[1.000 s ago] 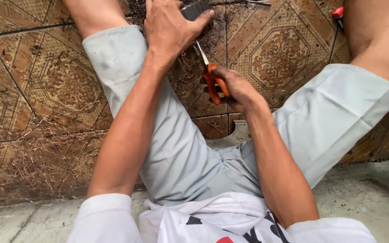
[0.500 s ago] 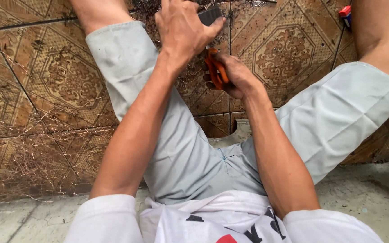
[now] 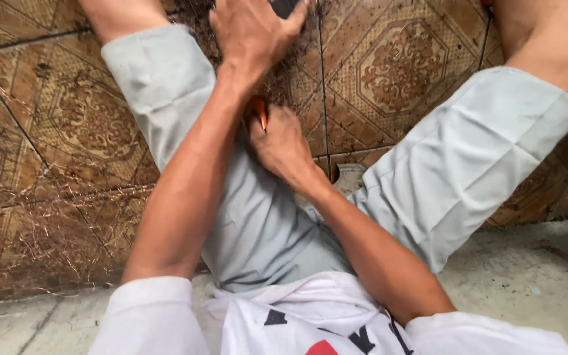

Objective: Using scissors to pry and cut copper windings from a motor stator for recycling.

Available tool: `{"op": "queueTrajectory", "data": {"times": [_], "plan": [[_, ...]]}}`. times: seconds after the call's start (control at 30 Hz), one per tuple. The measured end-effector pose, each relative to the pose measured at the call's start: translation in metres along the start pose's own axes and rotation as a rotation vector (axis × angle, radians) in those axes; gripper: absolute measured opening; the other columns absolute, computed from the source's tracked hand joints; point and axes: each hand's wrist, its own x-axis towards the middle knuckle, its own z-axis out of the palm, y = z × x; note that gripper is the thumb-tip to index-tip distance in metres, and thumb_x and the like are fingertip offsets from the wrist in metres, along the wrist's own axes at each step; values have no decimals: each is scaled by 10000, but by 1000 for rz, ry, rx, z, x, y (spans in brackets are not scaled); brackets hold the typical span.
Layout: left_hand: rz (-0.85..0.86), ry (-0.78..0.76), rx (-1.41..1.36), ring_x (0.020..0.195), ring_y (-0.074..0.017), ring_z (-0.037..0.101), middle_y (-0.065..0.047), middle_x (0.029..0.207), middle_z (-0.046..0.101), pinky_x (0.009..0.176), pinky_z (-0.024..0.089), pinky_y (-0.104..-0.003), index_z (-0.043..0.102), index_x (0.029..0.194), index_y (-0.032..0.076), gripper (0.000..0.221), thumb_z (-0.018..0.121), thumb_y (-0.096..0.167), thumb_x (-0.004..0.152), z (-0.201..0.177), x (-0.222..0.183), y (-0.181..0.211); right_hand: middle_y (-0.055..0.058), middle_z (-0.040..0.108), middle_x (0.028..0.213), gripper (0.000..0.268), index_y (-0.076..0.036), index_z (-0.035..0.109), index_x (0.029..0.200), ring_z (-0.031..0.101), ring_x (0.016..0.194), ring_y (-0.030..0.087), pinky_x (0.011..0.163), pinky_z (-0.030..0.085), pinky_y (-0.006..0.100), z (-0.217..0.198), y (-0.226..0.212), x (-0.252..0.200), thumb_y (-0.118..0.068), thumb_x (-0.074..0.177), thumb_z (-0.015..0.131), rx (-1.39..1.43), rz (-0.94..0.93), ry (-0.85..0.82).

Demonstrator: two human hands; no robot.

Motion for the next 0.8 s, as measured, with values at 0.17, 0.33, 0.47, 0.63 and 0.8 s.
{"op": "queueTrajectory", "data": {"times": [0.17, 0.33, 0.47, 0.63, 0.8], "plan": [[58, 45, -71, 858, -415, 653, -145, 886, 728, 653, 539, -560, 808, 909, 236, 488, 748, 699, 770, -16, 1, 7, 189, 670, 878, 356, -67, 622, 905, 623, 830, 398, 787, 437, 527, -38, 19, -11, -384, 989, 483, 7, 137, -76], [-7, 13, -99, 828, -444, 713, -210, 868, 751, 663, 572, -529, 730, 871, 4, 824, 813, 818, 774, -7, 14, -28, 61, 648, 780, 284, -99, 632, 937, 489, 525, 113, 430, 314, 260, -95, 29, -15, -380, 932, 601, 670, 591, -251], [-64, -63, -165, 664, -413, 709, -138, 680, 728, 560, 526, -546, 655, 673, 69, 837, 648, 893, 816, -14, 23, -35, 102, 713, 1092, 288, -79, 556, 1095, 679, 840, 166, 504, 437, 258, -103, 38, 15, -333, 961, 527, 717, 651, -220], [-62, -83, -265, 599, -180, 640, 1, 607, 639, 479, 547, -383, 581, 617, 187, 624, 752, 748, 829, -23, 20, -33, 81, 577, 943, 356, -102, 520, 1146, 524, 713, 165, 556, 442, 277, -104, 14, 41, -413, 972, 525, 626, 703, -293], [-96, -107, -270, 858, -303, 698, -135, 863, 753, 624, 588, -436, 770, 903, 79, 683, 701, 752, 811, -23, 19, -30, 91, 692, 1030, 347, -99, 549, 1182, 592, 700, 165, 549, 498, 299, -95, 18, 55, -380, 978, 548, 686, 719, -285]]}}
